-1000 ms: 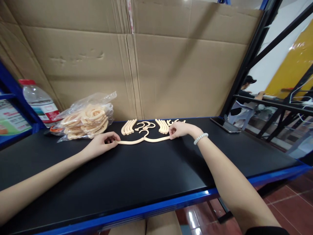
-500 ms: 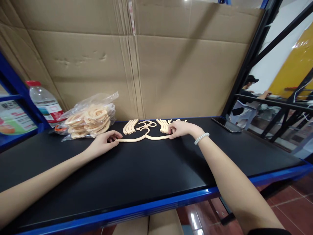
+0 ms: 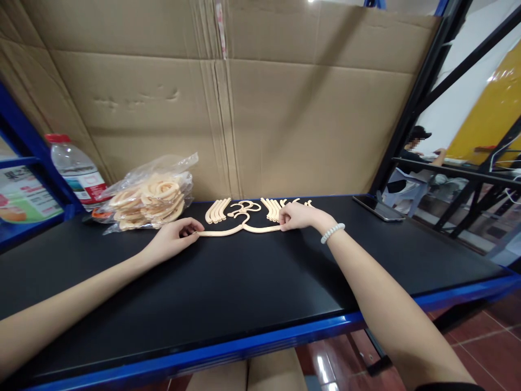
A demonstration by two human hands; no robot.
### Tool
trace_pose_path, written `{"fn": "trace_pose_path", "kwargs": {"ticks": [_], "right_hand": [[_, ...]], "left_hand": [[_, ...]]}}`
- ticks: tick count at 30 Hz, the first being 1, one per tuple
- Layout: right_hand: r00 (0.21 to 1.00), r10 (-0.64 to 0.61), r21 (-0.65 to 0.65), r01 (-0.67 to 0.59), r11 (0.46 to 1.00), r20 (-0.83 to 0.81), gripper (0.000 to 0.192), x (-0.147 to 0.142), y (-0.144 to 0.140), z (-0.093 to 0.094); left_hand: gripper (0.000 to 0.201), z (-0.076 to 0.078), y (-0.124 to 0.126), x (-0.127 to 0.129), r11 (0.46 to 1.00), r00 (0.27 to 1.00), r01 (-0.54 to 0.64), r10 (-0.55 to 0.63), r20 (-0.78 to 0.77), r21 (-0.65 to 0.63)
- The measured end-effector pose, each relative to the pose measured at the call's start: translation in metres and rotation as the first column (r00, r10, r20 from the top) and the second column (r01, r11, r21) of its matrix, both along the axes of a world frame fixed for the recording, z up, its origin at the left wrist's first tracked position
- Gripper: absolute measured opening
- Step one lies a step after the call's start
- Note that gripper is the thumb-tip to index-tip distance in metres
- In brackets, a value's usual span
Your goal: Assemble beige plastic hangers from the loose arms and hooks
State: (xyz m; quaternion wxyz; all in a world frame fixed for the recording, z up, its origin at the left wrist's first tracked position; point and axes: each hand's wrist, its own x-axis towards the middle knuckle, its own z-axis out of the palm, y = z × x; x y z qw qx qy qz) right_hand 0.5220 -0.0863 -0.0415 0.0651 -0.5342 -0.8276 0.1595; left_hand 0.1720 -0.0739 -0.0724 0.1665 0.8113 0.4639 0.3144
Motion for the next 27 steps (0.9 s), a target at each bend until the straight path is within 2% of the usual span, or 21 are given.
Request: {"fn": "trace_pose_path", "kwargs": {"ticks": [8,12,17,20,23,27], "right_hand": [[1.0,-0.017,0.035,0.017,0.999,-0.004,0.009,-0.003,-0.006,0.006],[0.996,-0.084,0.179,0.088,0.98,-0.03,0.012,-0.006,-0.007,0.009],[0.992,-0.11,0.328,0.124,0.937,-0.059,0.019,-0.019,0.003,0.006],[0.996,-0.083,0.346,0.086,0.934,-0.023,0.018,-0.035,0.016,0.005],[0.997,-0.066,0.341,0.046,0.939,0.047,0.017,-0.056,0.03,0.003],[0.988,-0.087,0.365,0.034,0.93,0.131,0.024,-0.08,0.042,-0.006]], "left_hand": [[0.025,0.001,-0.001,-0.001,1.0,1.0,-0.012,0.012,0.008,0.003],[0.025,0.003,0.001,-0.004,1.0,0.999,-0.004,0.005,0.043,-0.022],[0.022,0.013,0.01,-0.009,0.999,0.993,0.01,-0.006,-0.117,0.035],[0.02,0.02,0.019,-0.009,0.997,0.983,0.051,-0.042,-0.176,0.049],[0.025,0.025,0.03,-0.007,0.987,0.969,0.13,-0.106,-0.224,0.094],[0.03,0.024,0.043,-0.009,0.957,0.933,0.261,-0.217,-0.286,0.124]]}}
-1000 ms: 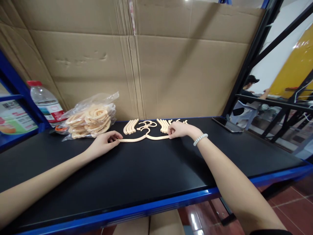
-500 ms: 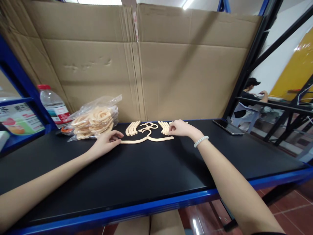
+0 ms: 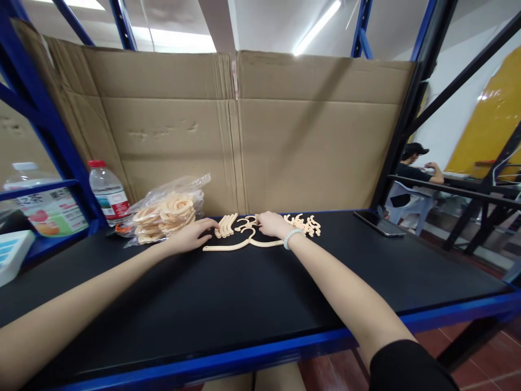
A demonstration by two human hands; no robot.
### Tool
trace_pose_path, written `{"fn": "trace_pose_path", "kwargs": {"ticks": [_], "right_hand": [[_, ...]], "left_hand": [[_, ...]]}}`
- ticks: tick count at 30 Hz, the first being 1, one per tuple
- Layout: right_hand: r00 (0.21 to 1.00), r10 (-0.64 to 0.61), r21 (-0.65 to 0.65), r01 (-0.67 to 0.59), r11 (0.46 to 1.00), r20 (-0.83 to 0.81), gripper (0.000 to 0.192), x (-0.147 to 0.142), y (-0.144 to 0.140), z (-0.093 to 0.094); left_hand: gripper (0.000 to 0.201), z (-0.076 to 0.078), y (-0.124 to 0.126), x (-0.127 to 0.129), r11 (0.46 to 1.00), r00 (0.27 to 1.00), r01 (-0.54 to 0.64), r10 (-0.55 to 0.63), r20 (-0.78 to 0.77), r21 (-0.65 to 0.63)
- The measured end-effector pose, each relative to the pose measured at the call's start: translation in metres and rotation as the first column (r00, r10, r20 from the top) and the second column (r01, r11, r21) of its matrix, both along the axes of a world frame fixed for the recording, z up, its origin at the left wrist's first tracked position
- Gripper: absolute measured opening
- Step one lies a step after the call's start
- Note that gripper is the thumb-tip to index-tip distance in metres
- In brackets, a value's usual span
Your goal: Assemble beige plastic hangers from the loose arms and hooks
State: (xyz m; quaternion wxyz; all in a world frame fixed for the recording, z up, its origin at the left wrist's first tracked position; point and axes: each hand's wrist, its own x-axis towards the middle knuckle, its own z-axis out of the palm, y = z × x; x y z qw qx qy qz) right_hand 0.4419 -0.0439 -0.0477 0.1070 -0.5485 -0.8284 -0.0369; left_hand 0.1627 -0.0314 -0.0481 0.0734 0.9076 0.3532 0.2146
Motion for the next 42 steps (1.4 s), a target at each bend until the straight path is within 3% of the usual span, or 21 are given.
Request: {"fn": "trace_pose_path", "kwargs": {"ticks": [9,18,25,27,29,31,33,36,38,42], "right_hand": [[0.995,-0.014,0.103,0.004,0.995,0.096,0.026,-0.014,0.011,-0.006],[0.991,0.118,0.127,-0.125,0.984,0.066,0.022,-0.011,0.016,-0.009],[0.983,0.111,0.281,-0.066,0.958,-0.145,0.023,-0.004,0.017,-0.004],[0.963,0.089,0.333,0.0,0.943,-0.253,0.029,-0.002,0.008,0.0],[0.935,0.071,0.364,0.064,0.929,-0.347,0.036,-0.001,-0.007,0.003],[0.87,0.092,0.346,0.094,0.933,-0.485,0.037,-0.002,-0.029,0.003],[0.666,0.158,0.255,0.05,0.966,-0.729,0.034,-0.004,-0.052,-0.001],[0.39,0.145,0.137,-0.048,0.989,-0.91,0.033,-0.01,-0.08,-0.011],[0.306,0.092,0.064,-0.099,0.993,-0.948,0.033,-0.013,-0.09,-0.017],[0.231,0.031,-0.008,-0.167,0.986,-0.972,0.032,-0.016,-0.094,-0.02]], "left_hand": [[0.023,-0.013,0.007,-0.008,0.997,0.998,0.058,-0.057,-0.02,0.056],[0.019,-0.017,0.007,-0.007,0.996,0.997,0.077,-0.078,0.012,0.05],[0.022,-0.009,-0.016,0.002,0.996,0.971,-0.063,0.048,0.234,0.056],[0.023,-0.004,-0.028,0.01,0.998,0.95,-0.059,0.05,0.309,0.021],[0.023,0.0,-0.044,0.021,0.996,0.887,0.031,0.012,0.461,-0.086],[0.022,0.001,-0.06,0.034,0.965,0.781,0.132,0.04,0.623,-0.228],[0.019,-0.001,-0.073,0.046,0.92,0.689,0.203,0.11,0.716,-0.336],[0.017,-0.007,-0.087,0.059,0.849,0.549,0.309,0.208,0.81,-0.428],[0.022,-0.01,-0.092,0.063,0.784,0.465,0.385,0.291,0.836,-0.487],[0.047,-0.012,-0.096,0.066,0.654,0.349,0.507,0.439,0.828,-0.561]]}}
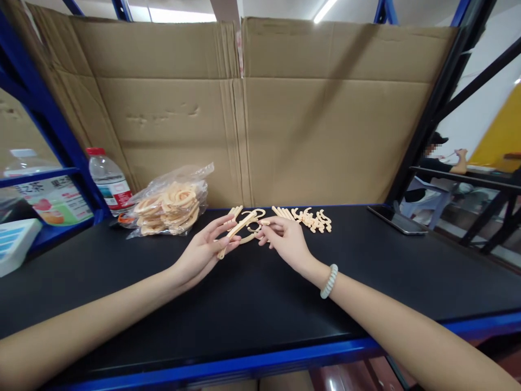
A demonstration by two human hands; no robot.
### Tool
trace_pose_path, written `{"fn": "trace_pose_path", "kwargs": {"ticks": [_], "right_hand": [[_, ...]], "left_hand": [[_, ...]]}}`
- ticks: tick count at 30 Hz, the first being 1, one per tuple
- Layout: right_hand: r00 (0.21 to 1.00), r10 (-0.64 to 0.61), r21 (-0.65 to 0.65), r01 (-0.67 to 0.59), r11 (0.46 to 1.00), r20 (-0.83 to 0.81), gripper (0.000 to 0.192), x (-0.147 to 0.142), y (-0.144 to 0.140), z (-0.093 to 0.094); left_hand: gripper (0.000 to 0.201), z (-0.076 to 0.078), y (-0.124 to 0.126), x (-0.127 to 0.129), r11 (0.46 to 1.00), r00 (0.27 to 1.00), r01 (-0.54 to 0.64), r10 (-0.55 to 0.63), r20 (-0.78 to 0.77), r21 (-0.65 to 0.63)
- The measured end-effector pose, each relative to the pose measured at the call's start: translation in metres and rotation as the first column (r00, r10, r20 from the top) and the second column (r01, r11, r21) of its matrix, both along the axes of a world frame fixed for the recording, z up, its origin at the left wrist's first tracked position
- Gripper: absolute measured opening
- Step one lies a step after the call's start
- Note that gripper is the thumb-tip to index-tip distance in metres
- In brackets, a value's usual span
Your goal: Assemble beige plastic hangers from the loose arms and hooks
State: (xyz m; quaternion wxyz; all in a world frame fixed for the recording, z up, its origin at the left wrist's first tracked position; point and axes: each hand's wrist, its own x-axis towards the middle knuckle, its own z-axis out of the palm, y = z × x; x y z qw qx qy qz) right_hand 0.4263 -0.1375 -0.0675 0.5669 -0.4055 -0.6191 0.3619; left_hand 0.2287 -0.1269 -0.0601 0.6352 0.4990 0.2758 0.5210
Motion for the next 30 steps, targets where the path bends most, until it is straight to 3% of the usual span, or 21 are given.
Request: {"fn": "trace_pose_path", "kwargs": {"ticks": [5,8,12,15,20,25,30], "right_hand": [[0.979,0.124,-0.154,-0.149,0.977,-0.164,0.03,0.002,-0.003,0.005],[0.972,0.142,-0.219,-0.183,0.958,-0.189,0.034,0.001,-0.005,0.006],[0.984,0.126,-0.181,-0.148,0.972,-0.128,0.029,-0.002,-0.004,0.001],[0.977,0.134,-0.127,-0.156,0.98,-0.165,0.031,-0.003,-0.002,-0.003],[0.963,0.154,-0.169,-0.193,0.966,-0.221,0.042,0.0,0.001,-0.005],[0.966,0.221,-0.164,-0.241,0.957,-0.133,0.022,0.002,0.003,-0.006],[0.96,0.243,-0.224,-0.269,0.937,-0.138,0.022,0.002,0.003,-0.009]], "left_hand": [[0.04,-0.003,0.001,0.003,0.987,0.999,0.002,0.004,0.037,-0.161],[0.031,-0.007,-0.001,0.005,0.981,1.0,0.012,-0.008,0.022,-0.194],[0.012,-0.013,-0.006,0.006,0.992,0.998,-0.056,0.057,0.011,-0.113],[0.018,-0.017,-0.008,0.006,0.997,0.997,-0.071,0.071,-0.001,-0.036],[0.025,-0.02,-0.008,0.006,0.995,0.995,-0.093,0.094,-0.025,0.041],[0.026,-0.02,-0.008,0.006,0.993,0.991,-0.114,0.115,-0.063,0.03],[0.027,-0.019,-0.007,0.008,0.99,0.988,-0.125,0.129,-0.088,0.059]]}}
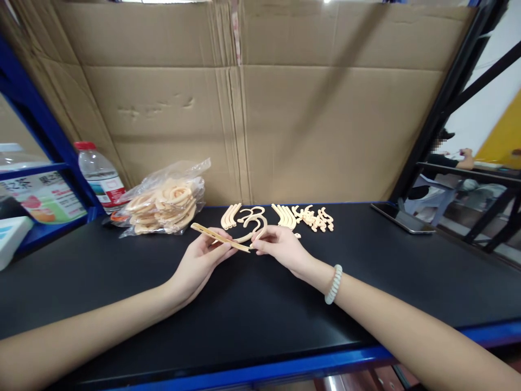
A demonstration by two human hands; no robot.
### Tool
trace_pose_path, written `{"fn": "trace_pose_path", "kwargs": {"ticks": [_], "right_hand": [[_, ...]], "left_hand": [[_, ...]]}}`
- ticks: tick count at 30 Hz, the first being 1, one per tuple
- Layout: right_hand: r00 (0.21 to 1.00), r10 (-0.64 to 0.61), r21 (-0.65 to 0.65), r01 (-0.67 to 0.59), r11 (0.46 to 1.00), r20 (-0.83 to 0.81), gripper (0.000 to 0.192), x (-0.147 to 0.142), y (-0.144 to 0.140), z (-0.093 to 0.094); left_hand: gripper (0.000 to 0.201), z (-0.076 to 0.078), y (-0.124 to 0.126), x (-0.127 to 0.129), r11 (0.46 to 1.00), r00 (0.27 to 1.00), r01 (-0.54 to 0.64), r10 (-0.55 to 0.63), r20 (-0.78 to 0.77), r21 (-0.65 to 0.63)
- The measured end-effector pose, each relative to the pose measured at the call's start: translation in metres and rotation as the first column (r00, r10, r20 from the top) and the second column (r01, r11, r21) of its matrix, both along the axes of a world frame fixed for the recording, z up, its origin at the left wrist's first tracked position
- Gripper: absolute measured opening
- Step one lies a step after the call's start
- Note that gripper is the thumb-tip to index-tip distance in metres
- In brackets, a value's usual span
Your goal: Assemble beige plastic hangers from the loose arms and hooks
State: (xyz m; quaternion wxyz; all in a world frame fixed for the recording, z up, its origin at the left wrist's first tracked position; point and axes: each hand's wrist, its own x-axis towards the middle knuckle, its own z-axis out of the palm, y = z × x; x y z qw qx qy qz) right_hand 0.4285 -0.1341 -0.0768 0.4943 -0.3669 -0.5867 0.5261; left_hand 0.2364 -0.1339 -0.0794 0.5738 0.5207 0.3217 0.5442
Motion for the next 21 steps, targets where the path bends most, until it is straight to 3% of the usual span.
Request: {"fn": "trace_pose_path", "kwargs": {"ticks": [9,21], "right_hand": [[0.997,0.073,-0.154,-0.076,0.985,-0.021,0.032,0.0005,-0.0042,0.0015],[0.998,0.044,-0.153,-0.051,0.987,-0.05,0.033,-0.0007,-0.0037,0.0015]], "left_hand": [[0.024,0.0,0.0016,-0.0006,0.993,0.99,-0.033,0.048,-0.13,0.11],[0.022,0.0002,0.0014,0.0,0.992,0.98,-0.012,0.037,-0.194,0.129]]}}
